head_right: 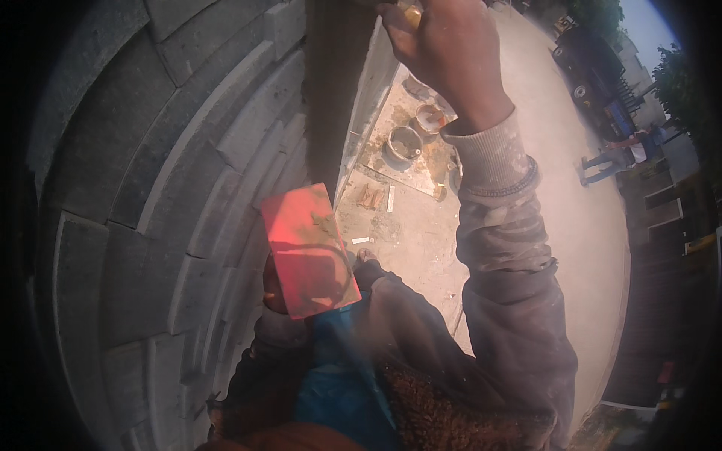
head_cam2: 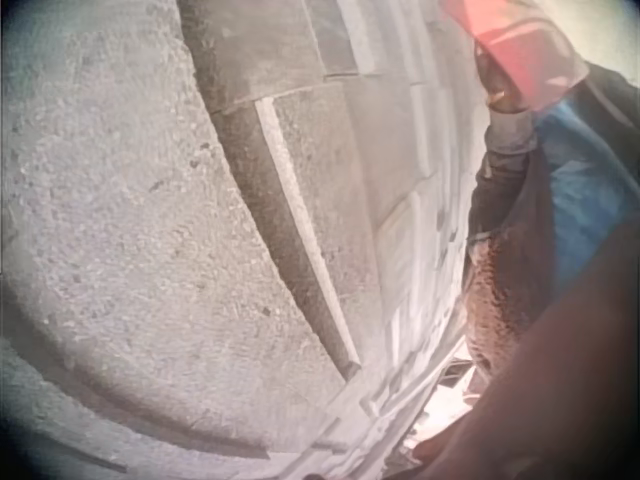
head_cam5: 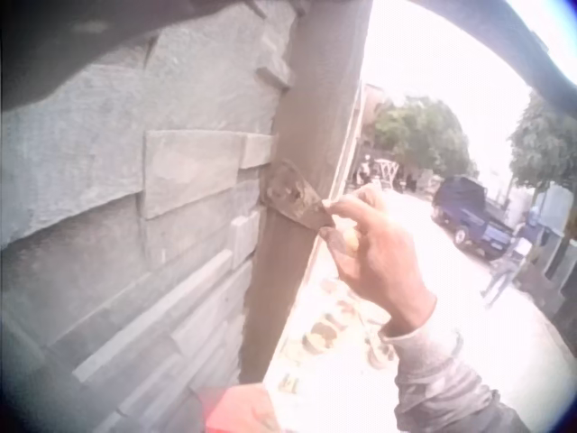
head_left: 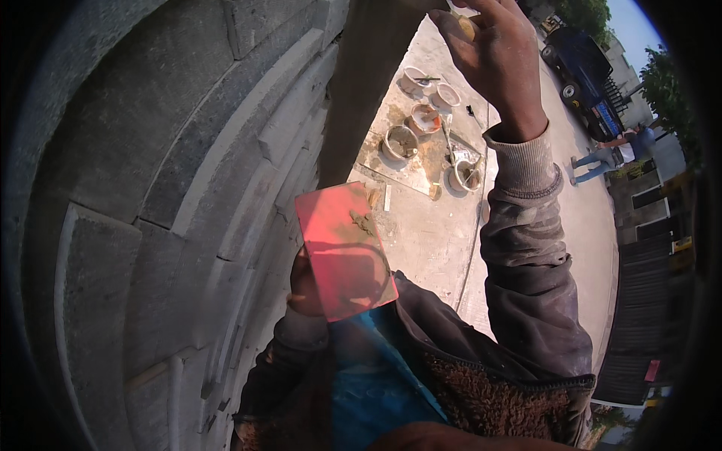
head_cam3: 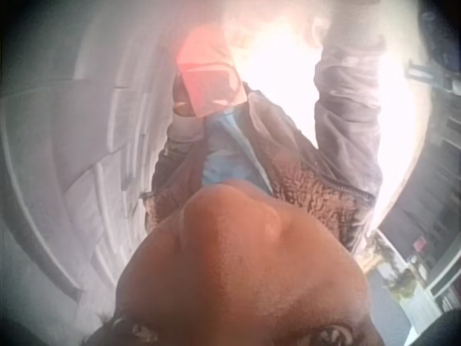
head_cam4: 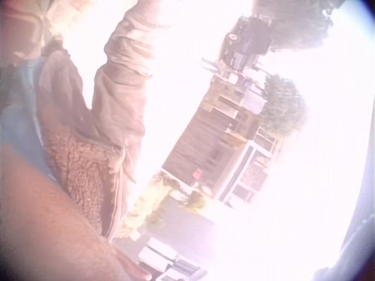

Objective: The person scoops mortar from a bucket and applies it to the gaps between stone tiles on a curved wall using a trowel and a float. They repeatedly smooth the mortar into the joints and scrape excess material back onto the float.

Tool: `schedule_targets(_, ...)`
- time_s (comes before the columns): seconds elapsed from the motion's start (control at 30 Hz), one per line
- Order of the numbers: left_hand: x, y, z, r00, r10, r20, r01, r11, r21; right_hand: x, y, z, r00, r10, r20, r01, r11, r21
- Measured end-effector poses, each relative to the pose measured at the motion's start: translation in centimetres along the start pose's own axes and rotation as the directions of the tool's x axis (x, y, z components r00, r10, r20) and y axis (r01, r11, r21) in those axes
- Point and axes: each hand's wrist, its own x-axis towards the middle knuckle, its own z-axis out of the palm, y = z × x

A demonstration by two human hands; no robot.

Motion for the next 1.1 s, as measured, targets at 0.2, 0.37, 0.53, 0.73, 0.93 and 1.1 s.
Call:
schedule_targets(0.2,0.5,0.1,-0.5,0.997,-0.06,-0.04,0.054,0.988,-0.142,0.7,-0.6,0.3,0.999,-0.025,0.032,0.026,0.999,-0.045)
schedule_targets(0.37,1.2,-0.2,0.2,0.994,0.088,-0.066,-0.078,0.987,0.137,0.1,0.2,1.3,0.992,-0.041,-0.123,0.039,0.999,-0.023)
schedule_targets(0.53,3.4,1.3,1.4,0.962,0.235,0.139,-0.272,0.873,0.406,-4.9,1.0,-2.1,0.971,0.21,0.113,-0.238,0.844,0.48)
schedule_targets(0.73,4.3,1.9,1.6,0.858,0.428,0.284,-0.509,0.635,0.581,-11.8,-1.5,-7.6,0.77,0.339,0.541,-0.617,0.611,0.496)
schedule_targets(0.93,3.6,2.1,1.4,0.848,0.484,0.213,-0.483,0.543,0.687,-13.4,-3.6,-6.7,0.792,0.344,0.505,-0.585,0.662,0.468)
schedule_targets(1.1,3.1,-0.4,2.9,0.823,0.498,0.272,-0.54,0.541,0.645,-14.2,-4.6,-7.7,0.795,0.335,0.506,-0.566,0.711,0.418)
